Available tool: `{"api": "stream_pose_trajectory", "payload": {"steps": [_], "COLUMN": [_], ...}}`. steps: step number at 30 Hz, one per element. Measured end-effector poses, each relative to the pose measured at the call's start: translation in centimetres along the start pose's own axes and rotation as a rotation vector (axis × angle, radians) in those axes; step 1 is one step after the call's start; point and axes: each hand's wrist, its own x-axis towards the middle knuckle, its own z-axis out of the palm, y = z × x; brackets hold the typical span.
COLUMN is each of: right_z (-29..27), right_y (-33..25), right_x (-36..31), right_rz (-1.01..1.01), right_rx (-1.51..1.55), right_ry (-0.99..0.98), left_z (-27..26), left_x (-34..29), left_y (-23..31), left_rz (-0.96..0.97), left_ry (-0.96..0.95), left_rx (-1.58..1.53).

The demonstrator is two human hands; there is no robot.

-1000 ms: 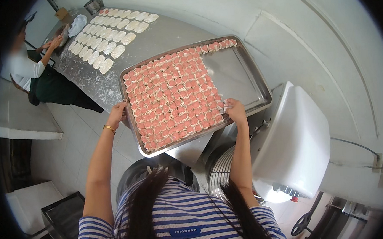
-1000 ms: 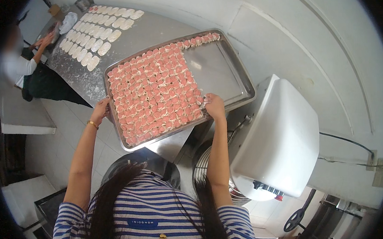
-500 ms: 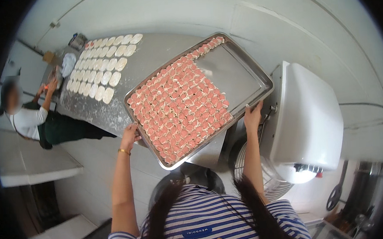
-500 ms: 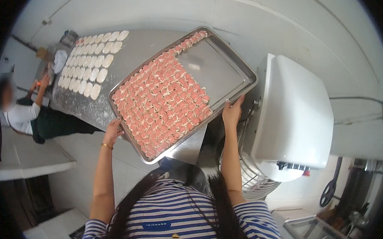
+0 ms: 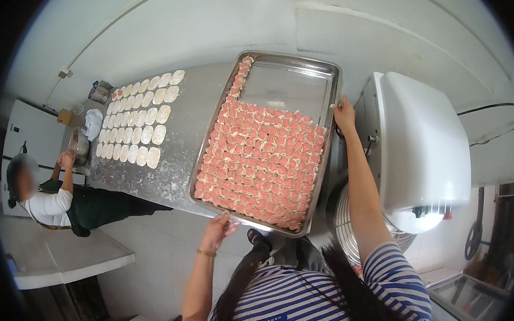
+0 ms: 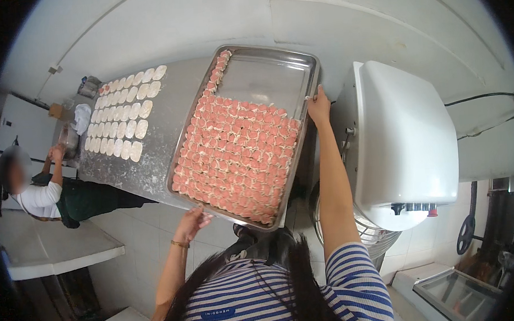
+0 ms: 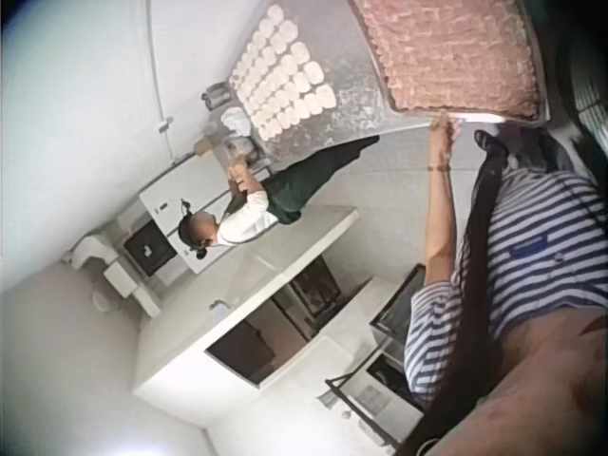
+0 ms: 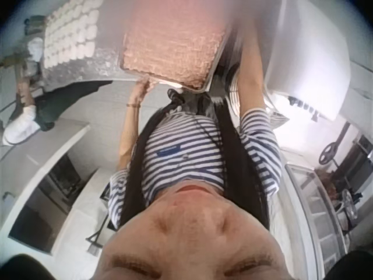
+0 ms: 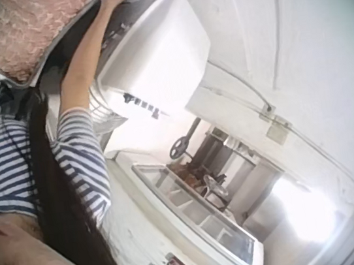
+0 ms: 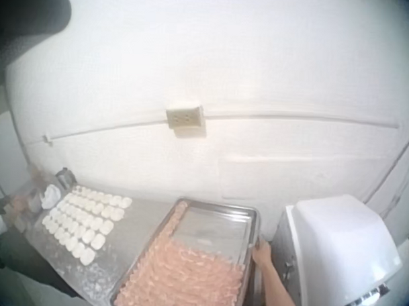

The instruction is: The person places small portions of pink filling onto round dough discs and folds them into dumplings, then arranges them in neat rows on a metal tray. A coworker prepares additional dough discs on the same table.

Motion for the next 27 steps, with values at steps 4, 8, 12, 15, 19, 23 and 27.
{"api": "stream_pose_trajectory", "payload": {"steps": [4,8,12,15,19,23,27], "right_z": [2.0,2.3,1.9,2.7,3.1,3.9,4.1], "right_y": [0.8,-0.6,-1.4,-2.8,-5.7,-5.8,-4.1], "right_x": [4.5,6.5,6.7,6.1,4.9,4.0,4.0], "right_rz": [-0.042,0.038,0.041,-0.308,-0.311,-0.141,-0.052], "right_rx": [-0.045,-0.091,-0.198,-0.364,-0.067,-0.075,-0.078], "right_ry": [-0.037,-0.056,0.004,0.316,-0.185,-0.507,-0.686], "left_z": [3.6,5.8,5.7,5.1,4.6,2.5,-0.3], "left_x": [-0.8,-1.3,-1.0,-0.7,-0.9,-1.8,-2.1], "left_y": [-1.7,-2.2,-2.1,-2.3,-2.4,-1.8,-2.4], "left_rz": [-0.080,-0.122,-0.115,-0.093,-0.067,-0.062,-0.025], "left_ry": [-0.096,-0.178,-0.212,-0.259,-0.324,-0.371,-0.265], "left_rx": [-0.039,-0.083,-0.057,-0.020,0.040,-0.007,-0.043]}}
